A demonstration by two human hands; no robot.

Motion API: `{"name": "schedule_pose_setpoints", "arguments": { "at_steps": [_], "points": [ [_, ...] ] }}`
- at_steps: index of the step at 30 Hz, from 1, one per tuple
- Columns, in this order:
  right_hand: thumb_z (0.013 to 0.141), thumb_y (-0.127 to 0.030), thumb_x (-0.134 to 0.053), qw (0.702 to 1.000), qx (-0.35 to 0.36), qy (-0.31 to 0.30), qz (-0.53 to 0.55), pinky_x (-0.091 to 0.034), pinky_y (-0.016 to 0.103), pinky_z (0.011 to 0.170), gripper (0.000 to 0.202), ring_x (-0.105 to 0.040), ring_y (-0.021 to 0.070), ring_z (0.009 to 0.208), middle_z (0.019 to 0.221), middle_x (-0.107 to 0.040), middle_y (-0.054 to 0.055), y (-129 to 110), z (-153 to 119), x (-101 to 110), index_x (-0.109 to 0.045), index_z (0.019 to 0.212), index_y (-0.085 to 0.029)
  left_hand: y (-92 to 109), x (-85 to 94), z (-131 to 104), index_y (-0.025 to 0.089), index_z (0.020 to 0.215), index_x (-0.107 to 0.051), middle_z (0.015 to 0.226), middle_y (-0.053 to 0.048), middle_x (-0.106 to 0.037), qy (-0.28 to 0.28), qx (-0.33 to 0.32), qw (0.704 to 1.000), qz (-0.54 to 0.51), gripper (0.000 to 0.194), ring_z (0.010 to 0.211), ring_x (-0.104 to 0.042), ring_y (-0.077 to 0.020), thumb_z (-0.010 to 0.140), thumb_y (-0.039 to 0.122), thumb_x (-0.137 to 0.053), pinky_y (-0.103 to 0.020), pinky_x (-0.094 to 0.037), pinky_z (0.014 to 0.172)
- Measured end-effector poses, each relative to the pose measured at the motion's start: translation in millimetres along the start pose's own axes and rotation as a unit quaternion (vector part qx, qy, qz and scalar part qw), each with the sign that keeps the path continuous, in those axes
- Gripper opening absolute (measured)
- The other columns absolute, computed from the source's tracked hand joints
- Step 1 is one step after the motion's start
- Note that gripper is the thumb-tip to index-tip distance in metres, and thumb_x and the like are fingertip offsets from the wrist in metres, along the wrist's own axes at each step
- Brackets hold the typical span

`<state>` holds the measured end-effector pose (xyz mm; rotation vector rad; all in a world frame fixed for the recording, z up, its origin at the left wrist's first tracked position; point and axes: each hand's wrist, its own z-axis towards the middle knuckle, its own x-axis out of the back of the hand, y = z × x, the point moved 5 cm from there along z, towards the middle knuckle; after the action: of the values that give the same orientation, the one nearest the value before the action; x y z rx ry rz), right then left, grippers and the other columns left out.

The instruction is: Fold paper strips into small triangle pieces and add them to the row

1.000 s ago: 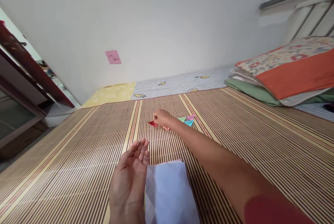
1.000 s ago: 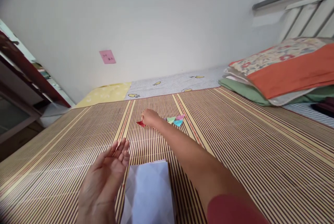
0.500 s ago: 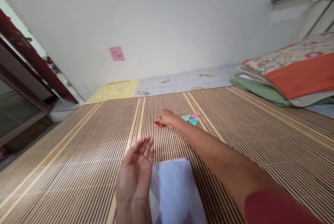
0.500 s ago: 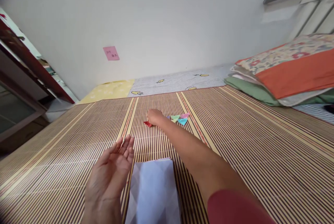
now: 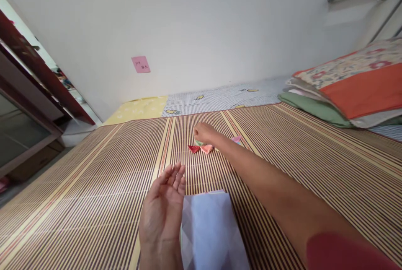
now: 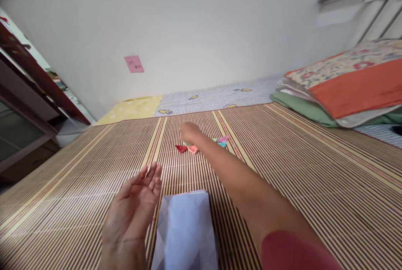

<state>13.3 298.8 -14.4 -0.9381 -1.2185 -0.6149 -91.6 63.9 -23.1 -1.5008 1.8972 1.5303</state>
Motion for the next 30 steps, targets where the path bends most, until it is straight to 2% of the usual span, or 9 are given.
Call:
{"name": "schedule_pose_setpoints", "arguments": {
  "at_steps": [4,11,14,17,19,23,26,28,30],
  "points": [
    [0.101,-0.033,-0.066,1.0,0.002,0.021,0.01,-0.059,0.046,0.091,0.032,-0.068,0.0256,0.109,0.131,-0.065,0.011,7.2,-4.4,21.0,-0.063,0.13,-0.018,0.1,1.0,0.5,0.011,0.084,-0.077,0.107,-0.017,-0.076,-0.003,-0.004,1.0,0.003,0.022,0.102,-0.074,-0.0249,0.091,0.01,-0.056,-0.028,-0.062,0.075],
    [0.101,-0.033,-0.066,0.996,0.027,0.05,0.076,-0.059,0.045,0.09,0.031,-0.069,0.0248,0.107,0.129,-0.066,0.01,5.9,-35.4,19.6,-0.064,0.128,-0.017,12.4,3.8,1.3,0.012,0.079,-0.076,0.105,-0.017,-0.076,0.01,-0.024,1.0,-0.002,0.022,0.102,-0.073,-0.0238,0.09,0.01,-0.057,-0.027,-0.062,0.075],
    [0.101,-0.033,-0.065,0.991,0.026,0.075,0.111,-0.057,0.044,0.089,0.023,-0.069,0.0232,0.102,0.117,-0.07,0.008,-1.8,-85.2,24.4,-0.068,0.116,-0.015,23.4,4.6,-2.3,0.012,0.078,-0.076,0.101,-0.014,-0.077,0.021,-0.059,0.998,-0.003,0.021,0.099,-0.074,-0.0224,0.089,0.009,-0.058,-0.026,-0.061,0.075],
    [0.103,-0.026,-0.057,0.984,0.06,0.068,0.153,-0.054,0.033,0.086,0.021,-0.069,0.0192,0.095,0.101,-0.074,0.006,-26.4,-163.2,19.9,-0.074,0.092,-0.019,33.6,3.4,-11.5,0.012,0.077,-0.076,0.097,-0.011,-0.077,0.007,-0.101,0.995,0.004,0.02,0.096,-0.074,-0.0209,0.089,0.011,-0.06,-0.026,-0.06,0.076],
    [0.091,-0.034,-0.075,0.979,0.095,0.044,0.175,-0.053,0.031,0.091,0.012,-0.069,0.0212,0.104,0.108,-0.076,0.003,-44.7,-218.5,6.8,-0.076,0.098,-0.024,40.0,1.7,-20.7,0.012,0.077,-0.077,0.095,-0.01,-0.078,-0.011,-0.124,0.992,0.018,0.022,0.095,-0.074,-0.0204,0.091,0.014,-0.059,-0.026,-0.06,0.078],
    [0.079,-0.038,-0.086,0.968,0.051,0.024,0.245,-0.046,0.041,0.109,0.049,-0.061,0.0308,0.129,0.138,-0.068,0.009,-49.7,-295.1,-26.1,-0.073,0.125,-0.029,49.7,3.4,-43.3,0.014,0.081,-0.078,0.096,-0.009,-0.079,-0.054,-0.162,0.983,0.069,0.018,0.097,-0.075,-0.0214,0.09,0.02,-0.064,-0.029,-0.059,0.084],
    [0.078,-0.034,-0.087,0.974,0.032,0.019,0.225,-0.041,0.044,0.116,0.061,-0.053,0.0334,0.138,0.146,-0.063,0.012,-44.9,-312.6,-41.1,-0.068,0.135,-0.024,47.5,24.8,-64.7,0.015,0.084,-0.078,0.094,-0.009,-0.08,-0.076,-0.194,0.967,0.145,0.011,0.093,-0.075,-0.021,0.085,0.024,-0.072,-0.027,-0.058,0.079],
    [0.079,-0.033,-0.087,0.974,0.041,0.014,0.223,-0.038,0.045,0.119,0.064,-0.05,0.0329,0.142,0.151,-0.058,0.013,-47.1,-310.3,-45.6,-0.065,0.139,-0.023,41.5,61.2,-81.3,0.017,0.084,-0.078,0.09,-0.008,-0.08,-0.039,-0.201,0.958,0.201,0.01,0.088,-0.076,-0.0218,0.081,0.027,-0.077,-0.028,-0.058,0.074],
    [0.08,-0.03,-0.086,0.975,0.059,0.008,0.214,-0.034,0.046,0.122,0.065,-0.046,0.0327,0.145,0.154,-0.055,0.013,-54.6,-302.6,-48.6,-0.064,0.141,-0.022,33.1,113.1,-99.6,0.018,0.083,-0.078,0.09,-0.009,-0.081,0.008,-0.162,0.957,0.24,0.019,0.089,-0.077,-0.0262,0.072,0.031,-0.086,-0.031,-0.059,0.076]
  ]
}}
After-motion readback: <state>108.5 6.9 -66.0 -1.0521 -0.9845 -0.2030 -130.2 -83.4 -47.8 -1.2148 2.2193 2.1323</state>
